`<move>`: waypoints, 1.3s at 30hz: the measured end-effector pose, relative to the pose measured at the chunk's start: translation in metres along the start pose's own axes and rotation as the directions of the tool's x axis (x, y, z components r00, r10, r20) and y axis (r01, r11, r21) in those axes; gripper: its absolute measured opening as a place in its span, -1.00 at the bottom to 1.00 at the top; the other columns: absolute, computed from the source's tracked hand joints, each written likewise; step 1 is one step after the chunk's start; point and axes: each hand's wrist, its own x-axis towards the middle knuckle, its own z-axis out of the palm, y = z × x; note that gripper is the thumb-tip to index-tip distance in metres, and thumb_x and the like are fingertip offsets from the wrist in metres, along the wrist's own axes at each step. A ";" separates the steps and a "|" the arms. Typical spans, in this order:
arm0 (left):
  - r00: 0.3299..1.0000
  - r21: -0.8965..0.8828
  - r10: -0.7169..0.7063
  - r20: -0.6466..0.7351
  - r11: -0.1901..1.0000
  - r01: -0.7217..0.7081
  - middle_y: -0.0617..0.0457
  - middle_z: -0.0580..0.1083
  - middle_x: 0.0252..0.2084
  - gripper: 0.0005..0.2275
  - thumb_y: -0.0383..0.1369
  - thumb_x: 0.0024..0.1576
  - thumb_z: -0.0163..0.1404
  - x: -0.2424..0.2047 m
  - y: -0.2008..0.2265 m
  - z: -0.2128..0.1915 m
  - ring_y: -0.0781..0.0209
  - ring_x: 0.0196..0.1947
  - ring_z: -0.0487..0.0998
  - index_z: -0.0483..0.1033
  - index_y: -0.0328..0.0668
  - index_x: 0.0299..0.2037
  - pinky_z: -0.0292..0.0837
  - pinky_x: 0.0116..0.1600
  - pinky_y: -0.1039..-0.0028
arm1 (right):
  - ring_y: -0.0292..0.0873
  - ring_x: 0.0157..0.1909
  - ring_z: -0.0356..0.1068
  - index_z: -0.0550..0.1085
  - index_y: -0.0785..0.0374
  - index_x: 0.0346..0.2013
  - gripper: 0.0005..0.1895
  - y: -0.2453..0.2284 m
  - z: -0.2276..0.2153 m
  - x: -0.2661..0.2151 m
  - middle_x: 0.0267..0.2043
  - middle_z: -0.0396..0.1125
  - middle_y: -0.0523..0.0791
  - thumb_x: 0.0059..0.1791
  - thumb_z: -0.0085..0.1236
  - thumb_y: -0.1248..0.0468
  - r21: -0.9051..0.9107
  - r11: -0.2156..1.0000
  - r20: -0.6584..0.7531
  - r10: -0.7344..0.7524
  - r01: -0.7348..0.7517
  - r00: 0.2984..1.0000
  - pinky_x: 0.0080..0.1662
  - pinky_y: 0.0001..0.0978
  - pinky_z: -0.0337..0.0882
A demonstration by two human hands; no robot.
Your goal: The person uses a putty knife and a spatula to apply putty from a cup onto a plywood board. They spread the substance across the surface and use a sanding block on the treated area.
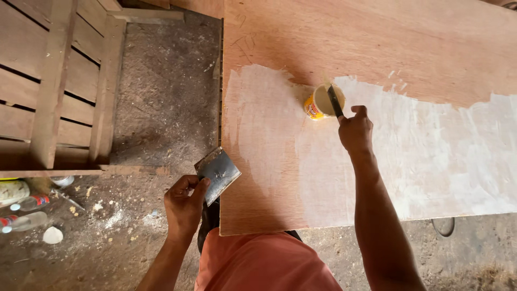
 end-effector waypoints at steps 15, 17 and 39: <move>0.999 -0.021 -0.016 0.046 1.000 0.017 0.05 0.58 -0.43 -0.88 -0.44 0.13 0.14 -0.009 0.000 0.005 0.43 -0.43 0.47 0.59 -0.40 -0.34 0.36 -0.31 0.57 | 0.04 -0.19 0.42 0.52 0.27 -0.29 -0.91 -0.009 -0.042 0.013 -0.27 0.37 0.00 -0.04 0.07 0.45 -0.710 0.556 0.006 -0.609 0.432 0.793 -0.12 -0.10 0.42; 0.999 -0.008 0.003 0.044 1.000 -0.002 0.05 0.57 -0.44 -0.88 -0.45 0.14 0.14 -0.010 0.000 0.005 0.44 -0.43 0.47 0.59 -0.41 -0.35 0.36 -0.31 0.57 | 0.03 -0.22 0.42 0.52 0.26 -0.31 -0.93 -0.012 -0.027 0.019 -0.30 0.37 0.00 -0.06 0.10 0.41 -0.703 0.548 0.014 -0.627 0.453 0.779 -0.15 -0.10 0.42; 0.999 -0.016 -0.002 0.041 1.000 0.003 0.05 0.58 -0.39 -0.89 -0.47 0.14 0.14 -0.020 -0.014 0.000 0.43 -0.39 0.47 0.59 -0.43 -0.30 0.38 -0.25 0.58 | -0.17 -0.61 0.27 0.57 0.29 -0.40 -0.81 0.029 -0.059 -0.078 -0.58 0.39 -0.02 0.03 0.12 0.26 -0.038 0.998 -0.129 -0.064 0.059 0.990 -0.51 -0.26 0.24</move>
